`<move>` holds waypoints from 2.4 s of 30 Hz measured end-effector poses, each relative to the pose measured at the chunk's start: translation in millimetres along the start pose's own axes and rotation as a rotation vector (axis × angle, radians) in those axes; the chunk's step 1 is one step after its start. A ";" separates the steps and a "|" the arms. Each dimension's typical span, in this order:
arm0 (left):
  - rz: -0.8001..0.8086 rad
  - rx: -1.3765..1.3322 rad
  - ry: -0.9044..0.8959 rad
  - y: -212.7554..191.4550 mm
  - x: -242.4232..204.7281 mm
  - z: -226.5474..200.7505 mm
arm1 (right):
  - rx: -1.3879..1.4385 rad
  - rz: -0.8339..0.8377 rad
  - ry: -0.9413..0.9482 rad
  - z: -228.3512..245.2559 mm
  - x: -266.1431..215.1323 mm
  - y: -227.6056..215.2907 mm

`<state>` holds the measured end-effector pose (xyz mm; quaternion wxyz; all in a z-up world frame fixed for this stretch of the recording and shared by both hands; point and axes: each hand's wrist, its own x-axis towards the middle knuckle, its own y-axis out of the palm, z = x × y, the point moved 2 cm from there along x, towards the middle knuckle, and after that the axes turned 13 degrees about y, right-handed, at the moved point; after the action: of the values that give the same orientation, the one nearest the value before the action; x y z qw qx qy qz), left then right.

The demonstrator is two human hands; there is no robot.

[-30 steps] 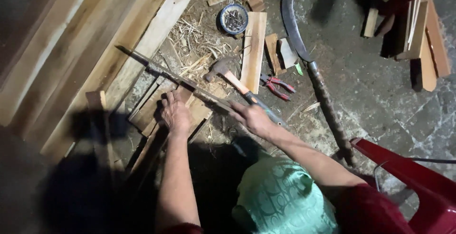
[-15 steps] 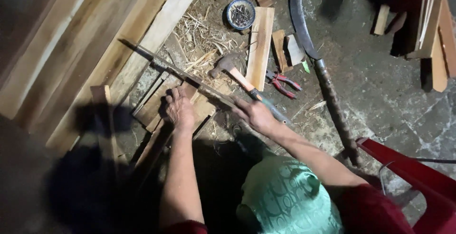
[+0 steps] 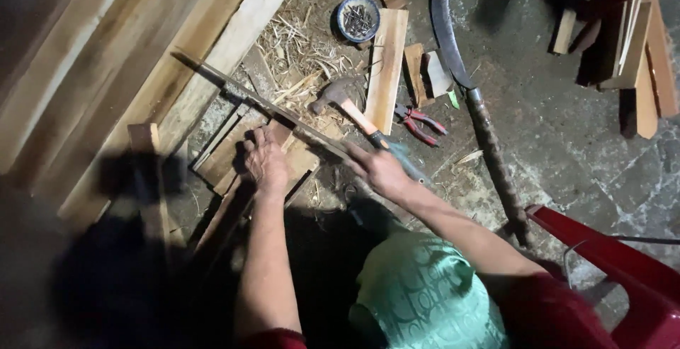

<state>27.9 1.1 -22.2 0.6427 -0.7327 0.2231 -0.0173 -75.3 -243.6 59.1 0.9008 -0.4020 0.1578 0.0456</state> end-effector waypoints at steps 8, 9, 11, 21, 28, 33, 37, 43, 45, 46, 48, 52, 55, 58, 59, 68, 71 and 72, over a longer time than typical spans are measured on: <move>0.061 -0.086 -0.032 -26.1 -6.0 -12.7 | 0.046 0.111 0.252 -36.2 -119.3 -52.1; 0.051 -0.084 -0.017 -26.8 -5.9 -13.9 | 0.012 0.103 0.304 -60.6 -141.1 -48.7; 0.060 -0.067 0.000 -10.6 -0.1 0.0 | -0.038 0.123 0.279 -44.1 -105.9 -45.2; 0.083 -0.058 -0.027 3.9 1.6 6.1 | 0.032 0.258 0.142 -15.5 -73.2 -55.3; 0.090 -0.041 -0.035 -15.5 -2.9 -9.3 | 0.023 0.129 0.169 -57.0 -59.5 -17.5; 0.145 -0.052 -0.047 -0.5 0.4 3.5 | 0.104 -0.046 -0.140 1.3 15.0 4.4; 0.226 -0.011 -0.081 17.6 -11.6 -4.5 | 0.177 0.034 -0.077 -0.6 -19.1 10.2; 0.135 0.005 -0.002 3.7 -23.0 -20.1 | 0.165 -0.040 0.104 -26.8 -33.6 55.1; 0.075 0.016 0.023 9.8 -24.8 -11.4 | 0.138 -0.085 0.132 -25.9 -38.7 64.0; 0.077 0.013 0.020 -0.5 -34.1 -17.6 | 0.136 -0.081 0.132 -33.1 -38.1 71.6; 0.032 0.029 0.034 -24.4 -49.6 -32.3 | 0.190 -0.112 0.088 -47.2 -36.1 83.2; 0.022 -0.028 0.020 22.6 -20.8 -13.4 | 0.220 0.000 0.157 -19.4 -31.0 48.2; 0.004 -0.064 -0.022 20.1 -28.1 -17.4 | 0.202 0.050 0.106 -13.5 -30.8 35.6; -0.036 -0.036 -0.030 8.0 -30.9 -18.6 | 0.066 0.070 0.203 21.2 -30.0 9.5; -0.101 0.029 -0.024 16.8 -29.0 -15.1 | 0.094 0.072 0.184 29.0 -29.8 2.0; -0.345 0.090 0.058 -17.9 -38.3 -27.0 | 0.440 -0.094 -0.044 14.3 -44.7 -14.9; -0.428 0.054 0.080 -20.1 -39.4 -26.6 | 0.417 -0.181 -0.100 21.4 -59.2 -17.9; -0.461 0.050 0.083 -19.3 -41.1 -25.5 | 0.344 -0.231 -0.131 26.6 -66.3 -19.4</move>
<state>-11.3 -7.0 11.3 0.6301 -0.7467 0.0759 -0.1992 -127.5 -234.1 110.9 0.9637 -0.2540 0.0572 -0.0593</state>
